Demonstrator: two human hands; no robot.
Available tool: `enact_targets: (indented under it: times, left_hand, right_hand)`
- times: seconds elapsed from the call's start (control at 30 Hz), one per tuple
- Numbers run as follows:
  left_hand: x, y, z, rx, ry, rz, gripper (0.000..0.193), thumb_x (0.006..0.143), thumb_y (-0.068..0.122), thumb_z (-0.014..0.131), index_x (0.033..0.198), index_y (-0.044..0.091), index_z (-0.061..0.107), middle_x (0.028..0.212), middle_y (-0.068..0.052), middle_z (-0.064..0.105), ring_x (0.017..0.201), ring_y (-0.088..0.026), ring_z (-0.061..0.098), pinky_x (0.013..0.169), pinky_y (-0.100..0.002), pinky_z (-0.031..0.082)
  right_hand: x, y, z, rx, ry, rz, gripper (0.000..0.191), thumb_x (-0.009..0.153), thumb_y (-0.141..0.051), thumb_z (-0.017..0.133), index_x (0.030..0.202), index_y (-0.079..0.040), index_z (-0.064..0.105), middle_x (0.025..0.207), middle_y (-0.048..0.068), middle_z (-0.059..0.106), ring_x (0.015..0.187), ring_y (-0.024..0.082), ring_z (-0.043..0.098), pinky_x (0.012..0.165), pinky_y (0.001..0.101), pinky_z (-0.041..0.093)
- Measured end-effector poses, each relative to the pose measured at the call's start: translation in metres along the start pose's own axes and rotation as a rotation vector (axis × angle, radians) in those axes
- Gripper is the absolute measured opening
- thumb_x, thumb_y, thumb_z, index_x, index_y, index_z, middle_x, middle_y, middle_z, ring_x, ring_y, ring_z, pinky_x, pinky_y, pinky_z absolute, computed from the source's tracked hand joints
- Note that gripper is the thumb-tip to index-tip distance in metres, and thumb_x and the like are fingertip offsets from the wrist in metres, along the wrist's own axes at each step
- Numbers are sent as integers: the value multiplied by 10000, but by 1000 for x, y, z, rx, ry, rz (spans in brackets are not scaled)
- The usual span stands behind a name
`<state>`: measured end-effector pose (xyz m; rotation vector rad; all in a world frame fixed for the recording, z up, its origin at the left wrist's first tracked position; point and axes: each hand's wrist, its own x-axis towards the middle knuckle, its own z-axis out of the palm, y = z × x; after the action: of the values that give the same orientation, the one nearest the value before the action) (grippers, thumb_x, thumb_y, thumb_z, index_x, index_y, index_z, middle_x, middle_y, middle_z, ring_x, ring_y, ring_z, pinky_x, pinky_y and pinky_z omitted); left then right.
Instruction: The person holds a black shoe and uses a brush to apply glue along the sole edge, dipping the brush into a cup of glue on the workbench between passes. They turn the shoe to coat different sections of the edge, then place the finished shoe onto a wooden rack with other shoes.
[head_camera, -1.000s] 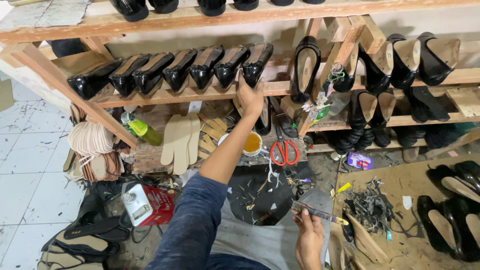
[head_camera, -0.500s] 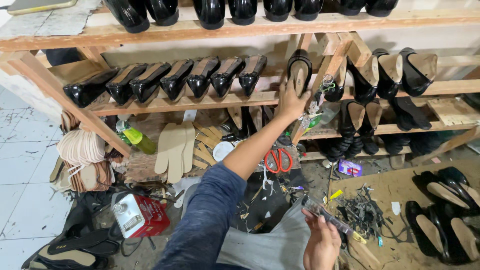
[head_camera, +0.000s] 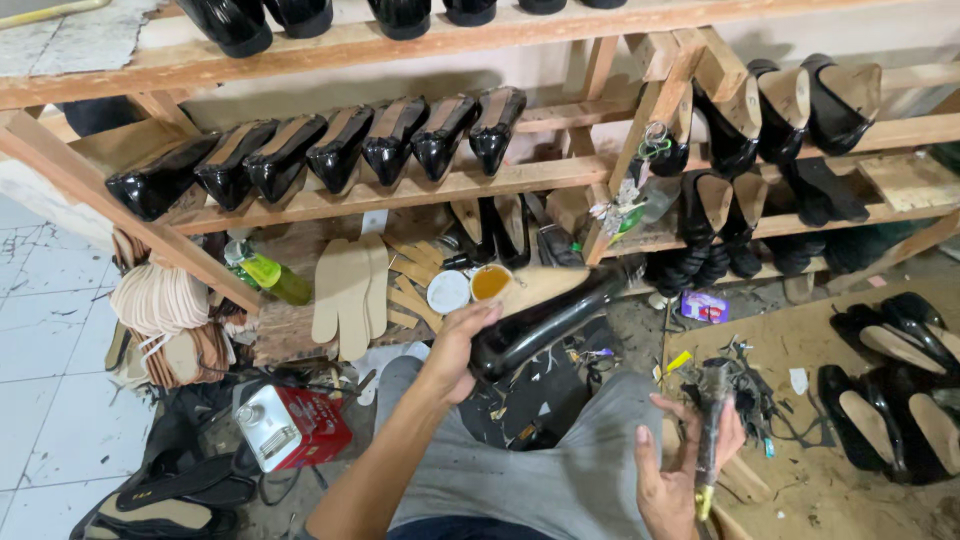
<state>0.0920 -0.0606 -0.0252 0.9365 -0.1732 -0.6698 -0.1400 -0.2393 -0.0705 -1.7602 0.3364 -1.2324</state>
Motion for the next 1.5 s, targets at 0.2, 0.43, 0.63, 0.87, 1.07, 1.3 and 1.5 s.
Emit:
enact_targets:
  times: [0.2,0.43,0.63,0.87,1.07,1.3,1.5]
  left_hand:
    - [-80,55,-6,268,-112,-357,473,926,178,653,1328,-71,640,1158,-147,712,1009,-178,688,892,-320,562]
    - [-129,100,18,-78,-518,119,915,914,665,552,1492,-23,381,1486,-211,547,1365,-317,544,1147,-452,424]
    - [-119,19,32,-365,-338,358,991,898,693,643,1593,128,218,1425,-265,517,1366,-450,539,1184,-613,441]
    - [-148,26,0,-429,-44,272,978,900,617,672,1572,-19,357,1416,-301,562,1171,-387,639,972,-468,575]
    - [-180,23,1,-492,96,167,909,888,549,629,1549,-24,384,1418,-273,576,1118,-357,698,889,-396,600]
    - [-211,9,-7,-472,150,75,833,918,504,586,1530,-35,413,1394,-303,585,1059,-379,720,773,-351,633]
    - [-216,2,-12,-536,221,66,828,917,471,581,1528,-59,405,1390,-307,576,1099,-360,702,936,-383,645]
  right_hand:
    - [48,-17,13,-187,-197,-661,1208,788,-472,825,1620,-75,43,1478,186,360,1215,337,565,1077,437,435]
    - [22,-73,49,332,-300,-68,1081,692,-307,969,1537,-172,309,1270,98,540,1101,188,588,994,323,480]
    - [9,-126,104,675,-319,35,1139,793,-99,838,1625,-156,63,1316,130,519,1253,238,517,1124,393,389]
    - [73,8,141,322,-201,412,215,1005,-114,718,1171,7,657,1055,19,699,957,89,621,883,255,509]
    - [101,101,186,-29,-499,309,215,1003,-178,758,992,25,688,838,72,671,726,108,561,659,301,472]
    - [112,109,199,-441,-760,-271,235,933,-213,765,969,-2,669,1027,173,660,968,378,633,805,501,464]
    - [109,109,215,-583,-831,-375,283,906,-250,756,1031,-7,686,1133,147,670,1108,350,616,887,525,402]
